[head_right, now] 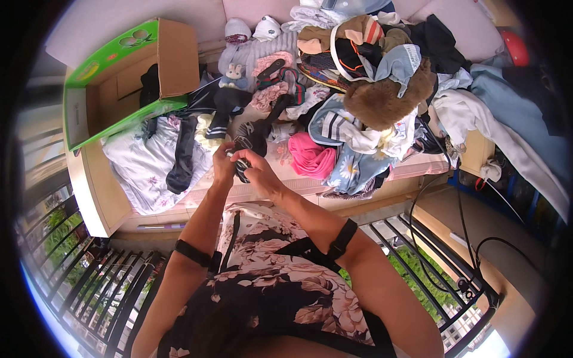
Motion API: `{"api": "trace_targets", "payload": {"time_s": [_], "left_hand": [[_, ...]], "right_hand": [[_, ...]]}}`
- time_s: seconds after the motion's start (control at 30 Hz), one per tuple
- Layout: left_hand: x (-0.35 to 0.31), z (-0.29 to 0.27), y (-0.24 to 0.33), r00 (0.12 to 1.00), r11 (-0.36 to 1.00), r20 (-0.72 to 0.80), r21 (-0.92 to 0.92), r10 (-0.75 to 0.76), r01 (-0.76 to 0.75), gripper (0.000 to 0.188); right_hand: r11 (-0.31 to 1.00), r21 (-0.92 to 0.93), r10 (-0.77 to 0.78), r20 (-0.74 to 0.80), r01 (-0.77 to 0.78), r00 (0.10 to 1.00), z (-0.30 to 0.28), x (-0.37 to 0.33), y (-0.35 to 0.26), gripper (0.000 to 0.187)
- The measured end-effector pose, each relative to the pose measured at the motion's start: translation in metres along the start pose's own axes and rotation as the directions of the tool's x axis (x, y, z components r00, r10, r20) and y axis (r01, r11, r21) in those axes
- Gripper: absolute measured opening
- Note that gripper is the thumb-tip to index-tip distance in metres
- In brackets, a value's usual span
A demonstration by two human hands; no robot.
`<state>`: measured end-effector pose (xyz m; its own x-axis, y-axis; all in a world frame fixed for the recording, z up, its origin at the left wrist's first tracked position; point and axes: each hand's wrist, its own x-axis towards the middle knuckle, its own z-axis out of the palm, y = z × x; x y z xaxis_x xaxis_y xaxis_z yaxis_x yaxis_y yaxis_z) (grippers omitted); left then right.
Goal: The person folds several small garments, including socks and baby clothes, one at a time. Each item is picked up, folded by hand, and placed into a green cardboard box on a cluttered couch.
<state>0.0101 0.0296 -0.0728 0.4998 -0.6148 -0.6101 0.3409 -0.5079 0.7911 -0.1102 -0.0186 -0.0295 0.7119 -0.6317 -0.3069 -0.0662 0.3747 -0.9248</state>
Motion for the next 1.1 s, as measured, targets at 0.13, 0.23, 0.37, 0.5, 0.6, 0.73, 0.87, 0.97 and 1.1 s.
{"api": "trace_targets", "payload": {"time_s": [0.13, 0.23, 0.37, 0.5, 0.6, 0.73, 0.87, 0.97, 1.1], "left_hand": [[-0.031, 0.021, 0.0, 0.966, 0.956, 0.101, -0.198, 0.24, -0.216, 0.015], [-0.053, 0.031, -0.001, 0.861, 0.914, 0.334, -0.007, 0.385, -0.406, 0.008], [-0.015, 0.008, 0.006, 0.987, 0.976, 0.084, 0.163, 0.133, -0.146, 0.008], [0.001, -0.009, 0.017, 0.967, 0.965, -0.044, -0.069, 0.252, -0.255, 0.025], [-0.03, 0.008, 0.016, 0.944, 0.895, 0.048, -0.339, 0.325, -0.291, 0.023], [-0.038, 0.006, 0.003, 0.955, 0.973, 0.197, -0.113, 0.22, -0.201, 0.013], [0.015, -0.024, -0.004, 0.996, 0.948, 0.082, -0.314, -0.021, 0.046, 0.011], [0.01, -0.029, 0.0, 0.994, 0.949, 0.076, -0.311, 0.077, -0.05, 0.021], [-0.044, -0.003, 0.01, 0.933, 0.916, 0.197, -0.331, 0.301, -0.226, 0.02]], "right_hand": [[0.707, -0.706, -0.256, -0.212, 0.033, 0.943, -0.03, 0.014, 0.001, 0.051], [0.63, -0.758, -0.224, -0.385, -0.169, 0.895, -0.049, 0.03, -0.007, 0.036], [0.796, -0.575, -0.389, -0.244, 0.19, 0.889, 0.0, 0.012, -0.018, 0.042], [0.948, -0.308, -0.13, -0.154, 0.078, 0.979, 0.032, -0.004, -0.023, 0.047], [0.825, -0.545, -0.109, -0.414, -0.15, 0.904, -0.003, 0.023, -0.023, 0.054], [0.729, -0.684, -0.341, -0.321, 0.033, 0.884, -0.015, 0.037, -0.014, 0.062], [0.816, -0.504, -0.407, -0.154, 0.283, 0.9, 0.04, 0.001, -0.01, 0.046], [0.904, -0.367, -0.277, -0.114, 0.219, 0.954, 0.05, -0.01, -0.015, 0.047], [0.795, -0.596, -0.169, -0.399, -0.115, 0.901, 0.002, 0.016, -0.022, 0.046]]}}
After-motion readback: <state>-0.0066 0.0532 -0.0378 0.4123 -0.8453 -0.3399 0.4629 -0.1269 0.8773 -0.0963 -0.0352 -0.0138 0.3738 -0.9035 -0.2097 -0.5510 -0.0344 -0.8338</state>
